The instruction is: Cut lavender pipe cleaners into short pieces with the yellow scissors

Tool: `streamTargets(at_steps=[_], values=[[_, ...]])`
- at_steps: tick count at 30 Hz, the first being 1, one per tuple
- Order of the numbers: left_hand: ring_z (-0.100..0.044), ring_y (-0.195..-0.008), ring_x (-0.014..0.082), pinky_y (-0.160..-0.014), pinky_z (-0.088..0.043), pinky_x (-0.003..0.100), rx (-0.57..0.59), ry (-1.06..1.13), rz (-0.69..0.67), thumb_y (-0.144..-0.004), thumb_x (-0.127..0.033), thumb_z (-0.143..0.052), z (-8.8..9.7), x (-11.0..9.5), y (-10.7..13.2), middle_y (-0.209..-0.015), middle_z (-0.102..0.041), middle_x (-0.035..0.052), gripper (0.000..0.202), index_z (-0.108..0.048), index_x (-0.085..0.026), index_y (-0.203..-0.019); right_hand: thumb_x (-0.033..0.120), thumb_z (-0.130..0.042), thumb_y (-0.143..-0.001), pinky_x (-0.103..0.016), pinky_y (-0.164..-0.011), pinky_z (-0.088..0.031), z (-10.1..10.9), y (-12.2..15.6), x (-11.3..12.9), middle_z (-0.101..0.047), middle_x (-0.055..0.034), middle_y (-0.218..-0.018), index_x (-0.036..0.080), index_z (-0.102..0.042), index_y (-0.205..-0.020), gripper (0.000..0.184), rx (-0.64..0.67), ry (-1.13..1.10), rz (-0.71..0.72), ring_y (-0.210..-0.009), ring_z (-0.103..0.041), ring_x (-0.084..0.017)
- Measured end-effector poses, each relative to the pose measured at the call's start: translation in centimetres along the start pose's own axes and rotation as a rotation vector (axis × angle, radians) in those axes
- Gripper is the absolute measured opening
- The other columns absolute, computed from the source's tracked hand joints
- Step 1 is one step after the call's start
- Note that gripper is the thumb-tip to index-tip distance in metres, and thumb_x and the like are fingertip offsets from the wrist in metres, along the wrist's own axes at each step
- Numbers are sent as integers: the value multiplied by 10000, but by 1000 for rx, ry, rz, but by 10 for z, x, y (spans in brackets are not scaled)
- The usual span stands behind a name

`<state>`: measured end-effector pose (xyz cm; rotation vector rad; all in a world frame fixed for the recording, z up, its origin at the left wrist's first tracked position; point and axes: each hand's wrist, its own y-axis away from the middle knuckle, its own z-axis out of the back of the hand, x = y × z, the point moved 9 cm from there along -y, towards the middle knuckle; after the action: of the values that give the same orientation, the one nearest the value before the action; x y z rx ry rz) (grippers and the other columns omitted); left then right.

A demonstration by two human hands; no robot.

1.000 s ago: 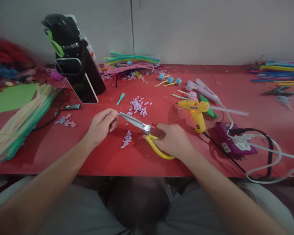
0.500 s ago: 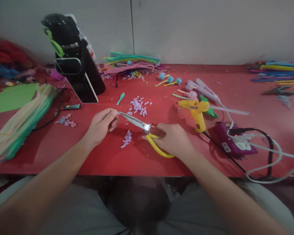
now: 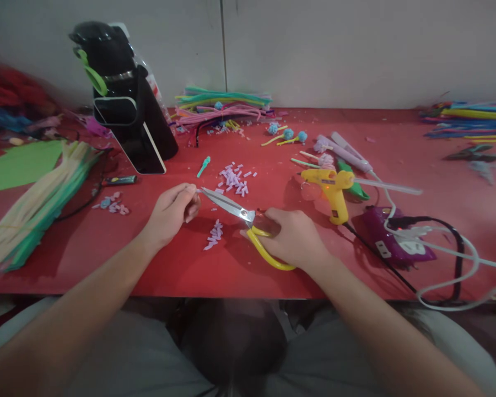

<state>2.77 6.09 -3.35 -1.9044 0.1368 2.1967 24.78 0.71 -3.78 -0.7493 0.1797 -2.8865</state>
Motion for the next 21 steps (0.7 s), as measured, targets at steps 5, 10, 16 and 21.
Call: streamTargets(at_steps=[5, 10, 16, 21], values=[[-384, -482, 71, -467, -316, 214, 2, -11, -1, -995, -332, -438, -2, -1, 0, -551, -416, -45, 346, -435, -188, -680, 762, -620, -716, -269, -495, -217, 1, 0, 2, -319, 49, -526, 232, -284, -594, 640, -15, -6, 13, -535, -227, -99], [-383, -480, 69, -469, -313, 219, 7, -26, 0, -999, -347, -438, -2, -2, 1, -545, -404, -47, 364, -433, -188, -672, 737, -637, -716, -265, -497, -221, -1, 1, 1, -330, 48, -525, 230, -289, -584, 629, -8, -28, 15, -534, -238, -97], [-351, -454, 67, -444, -279, 223, -15, -24, -7, -991, -354, -451, -1, -2, 2, -517, -360, -55, 387, -396, -192, -644, 679, -666, -725, -265, -502, -224, -1, 0, 1, -319, 59, -526, 225, -288, -591, 605, 12, -26, 37, -533, -238, -93], [-328, -442, 60, -431, -253, 221, -30, 15, 4, -973, -324, -479, 2, -2, 1, -515, -320, -64, 390, -365, -194, -623, 672, -662, -729, -265, -504, -230, 0, -2, 0, -325, 58, -528, 225, -283, -594, 601, 15, -26, 28, -539, -235, -94]])
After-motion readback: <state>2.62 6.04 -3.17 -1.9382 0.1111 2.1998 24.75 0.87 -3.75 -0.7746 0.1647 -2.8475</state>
